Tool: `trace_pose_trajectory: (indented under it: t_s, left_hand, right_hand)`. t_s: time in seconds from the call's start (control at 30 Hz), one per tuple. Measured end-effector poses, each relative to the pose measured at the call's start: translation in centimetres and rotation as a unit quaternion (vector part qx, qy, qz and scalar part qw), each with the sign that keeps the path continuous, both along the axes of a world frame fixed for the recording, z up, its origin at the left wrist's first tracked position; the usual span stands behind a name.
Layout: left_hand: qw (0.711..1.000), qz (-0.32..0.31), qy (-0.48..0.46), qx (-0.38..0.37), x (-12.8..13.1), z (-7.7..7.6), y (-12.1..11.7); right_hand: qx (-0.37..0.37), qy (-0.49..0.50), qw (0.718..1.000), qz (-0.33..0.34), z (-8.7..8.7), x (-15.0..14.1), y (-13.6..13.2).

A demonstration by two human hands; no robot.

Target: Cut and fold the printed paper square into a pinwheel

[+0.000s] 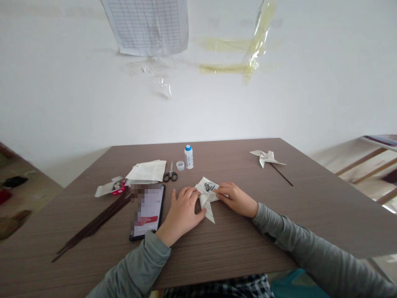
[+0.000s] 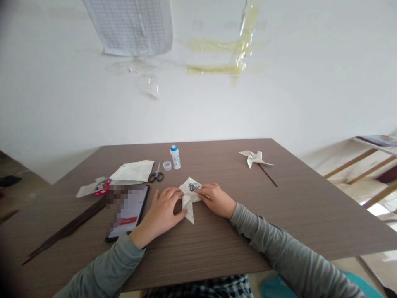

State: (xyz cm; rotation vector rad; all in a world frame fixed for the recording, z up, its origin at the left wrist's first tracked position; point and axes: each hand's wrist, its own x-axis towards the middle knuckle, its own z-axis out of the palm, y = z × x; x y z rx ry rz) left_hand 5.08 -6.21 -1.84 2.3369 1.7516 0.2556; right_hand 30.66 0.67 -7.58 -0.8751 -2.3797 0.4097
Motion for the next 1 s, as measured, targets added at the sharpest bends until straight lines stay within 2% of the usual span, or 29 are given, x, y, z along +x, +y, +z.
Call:
trace_pose_trajectory:
  t_s: [0.23,0.5,0.8,1.0]
  left_hand:
    - [1.0,0.005,0.011,0.014,-0.3,-0.3,-0.1]
    - [0.999,0.01,0.016,0.029,-0.2,-0.5,0.0]
    - [1.0,0.004,0.024,0.019,0.1,-0.7,0.1]
    - [1.0,-0.005,0.009,0.019,0.3,-0.8,0.1]
  right_hand:
    - [-0.019,0.039,0.996,-0.076,-1.0,-0.7,-0.8]
    - [0.071,-0.032,0.994,-0.08,-0.1,-0.9,-1.6]
    - [0.121,-0.081,0.985,-0.093,-1.3,-0.6,-1.1]
    - [0.146,-0.088,0.982,-0.079,-1.2,-0.7,-1.1]
